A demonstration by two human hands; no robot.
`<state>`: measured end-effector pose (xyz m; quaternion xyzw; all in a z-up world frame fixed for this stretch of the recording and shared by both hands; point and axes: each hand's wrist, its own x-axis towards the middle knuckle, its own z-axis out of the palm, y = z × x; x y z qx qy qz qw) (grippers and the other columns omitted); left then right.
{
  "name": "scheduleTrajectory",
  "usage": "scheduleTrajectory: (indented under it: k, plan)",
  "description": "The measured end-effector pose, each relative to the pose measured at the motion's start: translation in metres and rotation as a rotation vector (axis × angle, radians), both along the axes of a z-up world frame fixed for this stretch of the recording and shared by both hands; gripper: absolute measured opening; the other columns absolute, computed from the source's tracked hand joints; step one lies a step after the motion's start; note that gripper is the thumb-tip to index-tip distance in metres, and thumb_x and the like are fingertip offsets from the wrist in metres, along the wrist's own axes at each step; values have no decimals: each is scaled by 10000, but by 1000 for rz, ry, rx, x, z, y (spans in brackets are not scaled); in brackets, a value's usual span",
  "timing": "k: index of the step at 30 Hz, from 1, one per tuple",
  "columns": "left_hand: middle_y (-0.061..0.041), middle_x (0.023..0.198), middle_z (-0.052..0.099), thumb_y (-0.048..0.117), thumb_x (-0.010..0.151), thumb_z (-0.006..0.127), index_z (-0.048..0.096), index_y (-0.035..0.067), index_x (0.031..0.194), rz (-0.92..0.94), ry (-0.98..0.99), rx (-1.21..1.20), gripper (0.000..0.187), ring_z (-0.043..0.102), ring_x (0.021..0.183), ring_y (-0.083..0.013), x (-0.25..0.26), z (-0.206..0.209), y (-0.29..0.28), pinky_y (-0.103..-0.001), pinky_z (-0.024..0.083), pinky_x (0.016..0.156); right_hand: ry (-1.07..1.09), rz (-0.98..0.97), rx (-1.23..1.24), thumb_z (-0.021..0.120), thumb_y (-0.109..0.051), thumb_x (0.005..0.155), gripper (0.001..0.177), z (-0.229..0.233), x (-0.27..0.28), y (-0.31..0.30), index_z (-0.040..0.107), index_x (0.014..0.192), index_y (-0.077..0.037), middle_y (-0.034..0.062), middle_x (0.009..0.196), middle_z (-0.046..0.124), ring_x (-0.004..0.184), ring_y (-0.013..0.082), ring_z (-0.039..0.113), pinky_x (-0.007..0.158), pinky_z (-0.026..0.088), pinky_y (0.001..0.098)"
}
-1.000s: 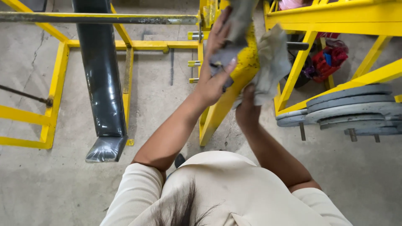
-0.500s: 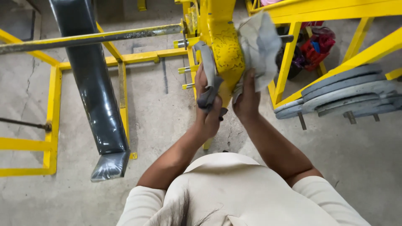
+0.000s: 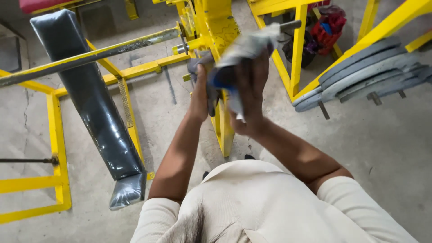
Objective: Cleaning and wiping down various weight machines and benches in a gym using a cloth.
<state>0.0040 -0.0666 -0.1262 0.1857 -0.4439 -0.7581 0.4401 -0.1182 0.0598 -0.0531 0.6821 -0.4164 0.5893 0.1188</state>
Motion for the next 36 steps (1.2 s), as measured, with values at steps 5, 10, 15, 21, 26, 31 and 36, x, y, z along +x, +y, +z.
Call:
scheduleTrajectory:
  k: [5, 10, 15, 21, 26, 31, 36]
  plan:
    - [-83, 1514, 502, 456, 1059, 551, 420, 48, 1548, -34, -148, -411, 651, 471, 1373, -221, -6, -43, -31, -364, 392, 1159, 207, -247, -51, 559, -474, 1097, 621, -11, 6, -8, 417, 1593, -128, 119, 1743, 176, 1603, 450, 108, 1308, 115, 590]
    - [-138, 1401, 631, 465, 1053, 558, 513, 26, 1476, -292, -115, -344, 612, 607, 1281, -261, 1, -46, -32, -379, 461, 1128, 308, -315, 19, 601, -468, 1015, 619, -144, -1, -30, 479, 1533, -150, 148, 1677, 248, 1543, 517, 168, 1227, 96, 693]
    - [-121, 1310, 674, 521, 1013, 548, 516, 50, 1467, -461, -211, 329, 655, 673, 1119, -222, 9, -113, -46, -365, 552, 975, 462, -334, 162, 615, -446, 925, 590, -271, -8, -9, 557, 1451, -185, 196, 1593, 320, 1435, 600, 240, 1133, 53, 826]
    - [-157, 1347, 664, 543, 1032, 525, 501, 6, 1488, -647, -40, 365, 705, 683, 1163, -242, 10, -83, -54, -374, 556, 1018, 382, -419, -9, 679, -535, 979, 697, -171, 8, -26, 472, 1533, -167, 212, 1666, 155, 1479, 637, 110, 1136, 73, 843]
    - [-192, 1430, 608, 549, 1071, 488, 476, -22, 1501, -790, 294, 388, 714, 637, 1274, -287, 13, -13, -57, -418, 499, 1132, 308, -474, -120, 748, -517, 994, 756, -66, 24, -24, 403, 1600, -225, 183, 1712, 77, 1535, 606, 66, 1216, 126, 802]
    - [-155, 1543, 527, 453, 1104, 479, 436, 44, 1548, -721, 423, 224, 605, 537, 1420, -297, 17, 0, -24, -446, 393, 1268, 196, -511, -86, 754, -486, 968, 845, -55, 43, -11, 329, 1632, -184, 214, 1682, 78, 1515, 574, 93, 1253, 134, 716]
    - [-108, 1608, 440, 370, 1120, 445, 363, 43, 1591, -321, 269, -40, 580, 432, 1490, -259, 15, -62, 13, -422, 310, 1282, -360, -255, 151, 551, -328, 1131, 796, -131, 60, 8, 88, 1705, -27, 220, 1730, 143, 1632, 416, 190, 1301, 182, 458]
